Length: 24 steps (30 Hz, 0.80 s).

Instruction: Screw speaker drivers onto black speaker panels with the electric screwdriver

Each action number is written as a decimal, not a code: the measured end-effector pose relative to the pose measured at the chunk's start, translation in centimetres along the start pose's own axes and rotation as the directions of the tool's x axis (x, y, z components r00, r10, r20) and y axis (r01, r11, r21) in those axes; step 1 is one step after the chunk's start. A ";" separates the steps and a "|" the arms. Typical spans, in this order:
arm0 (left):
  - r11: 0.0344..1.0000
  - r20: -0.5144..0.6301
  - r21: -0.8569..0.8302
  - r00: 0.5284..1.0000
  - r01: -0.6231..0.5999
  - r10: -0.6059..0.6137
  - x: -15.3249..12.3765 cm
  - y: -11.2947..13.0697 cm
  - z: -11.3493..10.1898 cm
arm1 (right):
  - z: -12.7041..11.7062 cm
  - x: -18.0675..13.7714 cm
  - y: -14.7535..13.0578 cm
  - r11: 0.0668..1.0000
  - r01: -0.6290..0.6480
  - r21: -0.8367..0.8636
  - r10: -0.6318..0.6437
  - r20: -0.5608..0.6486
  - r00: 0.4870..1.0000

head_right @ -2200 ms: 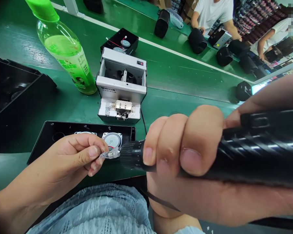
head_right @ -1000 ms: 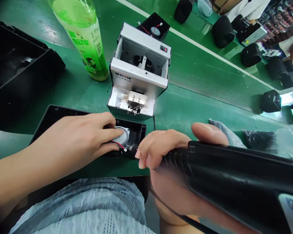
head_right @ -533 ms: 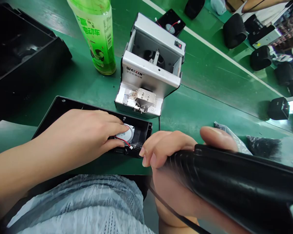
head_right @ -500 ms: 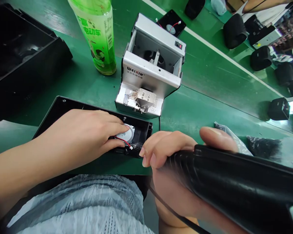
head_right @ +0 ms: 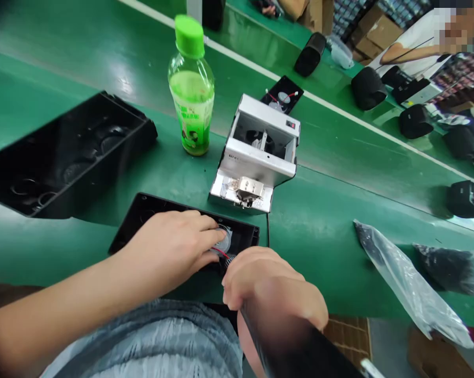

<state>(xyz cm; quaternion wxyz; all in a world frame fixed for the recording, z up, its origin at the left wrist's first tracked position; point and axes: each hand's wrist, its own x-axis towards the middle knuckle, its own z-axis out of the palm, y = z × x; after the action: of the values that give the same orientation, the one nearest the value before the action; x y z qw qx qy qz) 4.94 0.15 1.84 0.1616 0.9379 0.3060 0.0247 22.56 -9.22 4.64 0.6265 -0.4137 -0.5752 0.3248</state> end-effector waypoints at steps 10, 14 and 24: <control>0.999 -0.097 0.024 0.994 -0.038 0.040 -0.9 0.0 0.9 | 1.9 -0.2 1.2 0.990 0.107 0.094 -0.092 -0.157 0.983; 0.995 -0.197 0.036 0.976 -0.092 0.097 -1.4 -0.1 1.6 | 1.4 0.9 1.0 0.986 0.078 0.148 -0.036 -0.266 0.963; 0.983 -0.437 -0.031 0.888 -0.178 0.147 -3.8 -0.1 3.1 | 0.5 12.2 -0.4 0.970 0.240 0.022 -0.215 -0.369 0.904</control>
<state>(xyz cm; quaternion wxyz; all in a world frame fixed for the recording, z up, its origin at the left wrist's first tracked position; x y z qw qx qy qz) 2.26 -2.83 -0.92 0.1201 0.9250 0.2535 0.2564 23.59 1.48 10.53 0.7693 -0.3753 -0.4822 0.1863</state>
